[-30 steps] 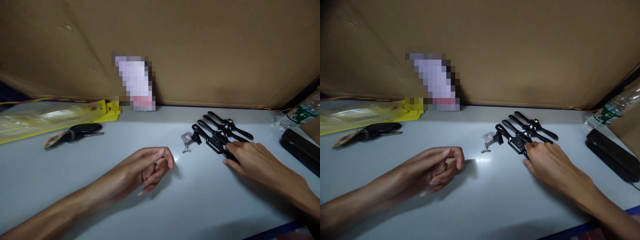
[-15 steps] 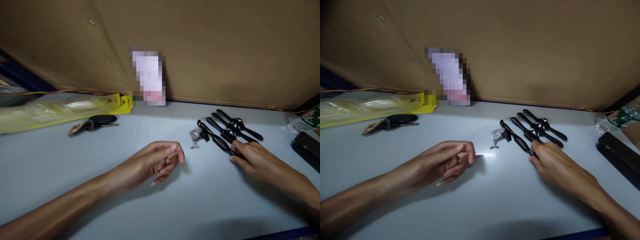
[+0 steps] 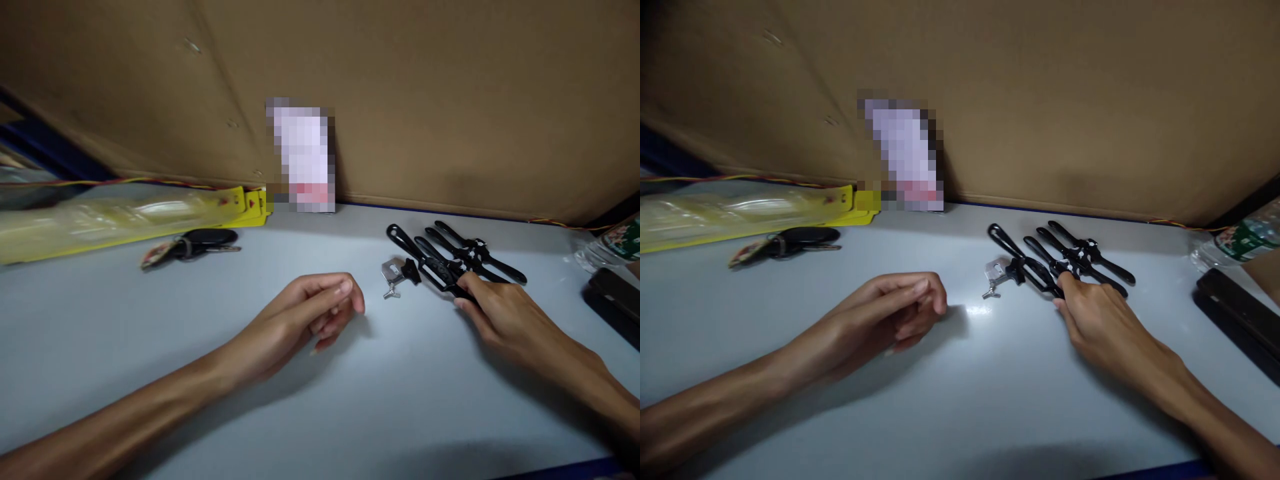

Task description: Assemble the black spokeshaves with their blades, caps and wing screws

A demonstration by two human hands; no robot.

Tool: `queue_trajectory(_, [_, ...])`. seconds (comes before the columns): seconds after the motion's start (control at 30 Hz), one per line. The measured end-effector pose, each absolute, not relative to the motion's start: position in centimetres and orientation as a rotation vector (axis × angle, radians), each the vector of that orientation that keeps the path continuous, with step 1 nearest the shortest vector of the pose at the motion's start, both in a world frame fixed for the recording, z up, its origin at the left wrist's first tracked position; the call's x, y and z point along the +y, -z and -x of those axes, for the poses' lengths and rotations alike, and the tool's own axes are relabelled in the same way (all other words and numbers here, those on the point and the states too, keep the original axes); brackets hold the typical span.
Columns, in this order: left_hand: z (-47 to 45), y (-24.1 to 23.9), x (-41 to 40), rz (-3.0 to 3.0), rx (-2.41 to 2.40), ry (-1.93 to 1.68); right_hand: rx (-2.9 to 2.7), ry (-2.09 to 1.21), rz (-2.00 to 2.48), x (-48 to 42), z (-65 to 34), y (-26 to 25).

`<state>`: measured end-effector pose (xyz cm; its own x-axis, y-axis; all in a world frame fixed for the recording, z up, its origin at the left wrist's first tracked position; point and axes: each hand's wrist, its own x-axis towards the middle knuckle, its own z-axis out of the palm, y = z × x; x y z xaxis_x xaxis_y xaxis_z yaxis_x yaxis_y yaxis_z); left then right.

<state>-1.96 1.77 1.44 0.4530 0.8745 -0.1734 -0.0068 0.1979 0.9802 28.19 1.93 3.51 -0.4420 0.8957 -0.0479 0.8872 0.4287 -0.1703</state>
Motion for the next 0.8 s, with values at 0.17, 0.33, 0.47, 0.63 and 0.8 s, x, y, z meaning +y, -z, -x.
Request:
queue_trajectory(0.17, [2.0, -2.1, 1.2, -1.720, 1.312, -1.162, -2.778, -0.586, 1.363, 0.6, -27.3, -4.6])
queue_trajectory(0.33, [1.7, -1.7, 0.5, -2.179, 1.080, -1.187, -2.900, -0.769, 1.285, -0.7, -26.6, -5.1])
queue_trajectory(0.47, [1.7, -1.0, 0.4, -2.344, 0.937, -1.002, -2.930, -0.818, 1.254, -0.7, -26.4, -5.1])
queue_trajectory(0.63, [1.8, -1.1, 0.6, -2.495, 0.874, -0.752, -2.863, -0.946, 1.220, -0.1, -26.4, -5.3])
queue_trajectory(0.8, [1.6, -1.2, 0.7, -2.570, 0.788, -0.581, -2.792, -0.939, 1.194, 0.3, -26.2, -5.1])
